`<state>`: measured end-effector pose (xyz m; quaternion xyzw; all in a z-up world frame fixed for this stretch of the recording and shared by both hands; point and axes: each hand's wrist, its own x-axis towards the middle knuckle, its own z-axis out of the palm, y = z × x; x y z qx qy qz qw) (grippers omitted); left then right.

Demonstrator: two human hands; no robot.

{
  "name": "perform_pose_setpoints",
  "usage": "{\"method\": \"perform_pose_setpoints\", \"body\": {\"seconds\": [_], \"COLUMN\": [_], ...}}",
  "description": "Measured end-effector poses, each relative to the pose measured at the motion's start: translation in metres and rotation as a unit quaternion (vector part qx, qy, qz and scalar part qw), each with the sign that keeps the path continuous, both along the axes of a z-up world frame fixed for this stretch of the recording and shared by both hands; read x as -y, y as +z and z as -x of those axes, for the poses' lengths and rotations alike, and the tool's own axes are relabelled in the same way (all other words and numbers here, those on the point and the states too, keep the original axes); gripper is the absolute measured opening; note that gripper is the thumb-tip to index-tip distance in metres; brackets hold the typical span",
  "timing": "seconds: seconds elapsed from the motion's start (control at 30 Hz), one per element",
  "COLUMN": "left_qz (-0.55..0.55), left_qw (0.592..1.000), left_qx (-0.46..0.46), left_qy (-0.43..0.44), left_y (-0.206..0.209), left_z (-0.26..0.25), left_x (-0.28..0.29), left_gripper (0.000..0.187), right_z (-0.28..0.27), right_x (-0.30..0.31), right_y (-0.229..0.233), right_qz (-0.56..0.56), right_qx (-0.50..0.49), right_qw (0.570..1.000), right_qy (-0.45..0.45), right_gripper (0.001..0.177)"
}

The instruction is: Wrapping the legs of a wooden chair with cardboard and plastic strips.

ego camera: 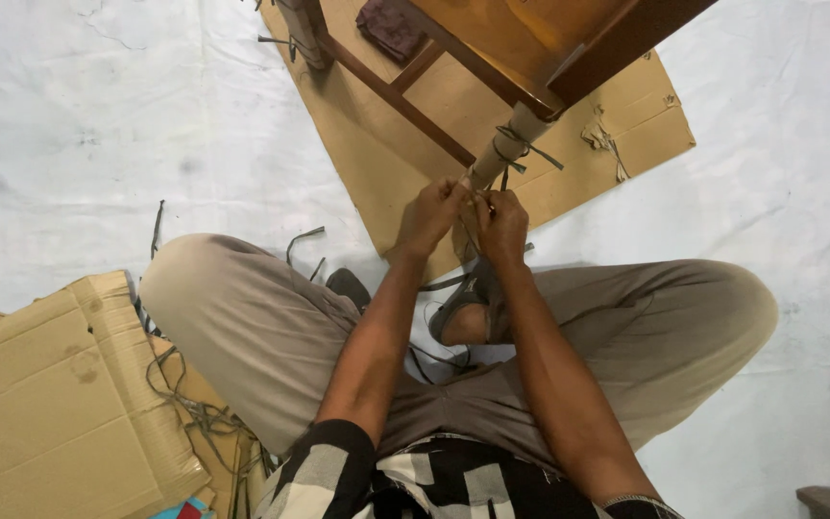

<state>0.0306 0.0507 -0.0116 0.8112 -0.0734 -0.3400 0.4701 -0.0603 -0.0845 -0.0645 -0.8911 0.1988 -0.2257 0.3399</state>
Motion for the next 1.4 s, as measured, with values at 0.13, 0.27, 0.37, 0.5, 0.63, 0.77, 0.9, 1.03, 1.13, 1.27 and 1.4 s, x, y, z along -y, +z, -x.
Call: {"method": "perform_pose_setpoints", "body": {"seconds": [0.13, 0.27, 0.37, 0.5, 0.63, 0.77, 0.9, 1.03, 1.13, 1.27, 1.4], "left_qz": [-0.028, 0.196, 0.267, 0.301, 0.281, 0.212, 0.074, -0.044, -0.105, -0.082, -0.095], "left_qw": [0.999, 0.957, 0.923, 0.908, 0.922, 0.971, 0.972, 0.963, 0.926, 0.905, 0.930], "left_qx": [-0.037, -0.146, -0.205, -0.219, -0.192, -0.028, 0.222, 0.259, 0.344, 0.404, 0.348], "left_qy": [0.026, 0.154, 0.187, 0.191, 0.186, 0.107, 0.032, -0.067, -0.117, -0.101, -0.073], "left_y": [-0.014, -0.094, -0.099, -0.102, -0.099, -0.075, -0.019, 0.009, -0.003, -0.005, 0.010], "left_z": [0.007, 0.007, 0.009, 0.011, 0.013, 0.018, 0.022, 0.015, 0.012, 0.005, 0.003], "left_x": [0.016, 0.040, 0.044, 0.043, 0.041, 0.031, 0.015, -0.005, -0.009, -0.003, -0.003], "left_gripper": [0.066, 0.049, 0.042, 0.039, 0.037, 0.029, 0.024, 0.018, 0.023, 0.017, 0.015], "right_z": [0.000, -0.002, -0.003, -0.006, -0.006, -0.002, -0.001, 0.002, 0.001, 0.000, -0.002], "right_x": [-0.003, -0.006, 0.001, 0.000, 0.005, 0.008, 0.009, 0.008, 0.014, 0.027, 0.036], "right_y": [0.005, 0.012, -0.008, 0.000, -0.013, -0.018, -0.007, 0.009, 0.011, 0.009, 0.009], "right_qz": [0.000, -0.021, -0.076, -0.167, -0.178, -0.099, -0.087, -0.105, -0.103, -0.107, -0.077], "right_qx": [0.003, 0.006, -0.010, -0.056, -0.067, -0.042, -0.042, -0.015, -0.026, -0.052, -0.051], "right_qw": [1.000, 1.000, 0.996, 0.973, 0.971, 0.993, 0.995, 0.994, 0.994, 0.992, 0.992], "right_qy": [-0.006, -0.016, -0.052, -0.145, -0.147, -0.049, -0.007, 0.009, -0.005, -0.045, -0.089], "right_gripper": [0.010, 0.015, 0.017, 0.020, 0.016, 0.015, 0.013, 0.013, 0.015, 0.015, 0.012]}}
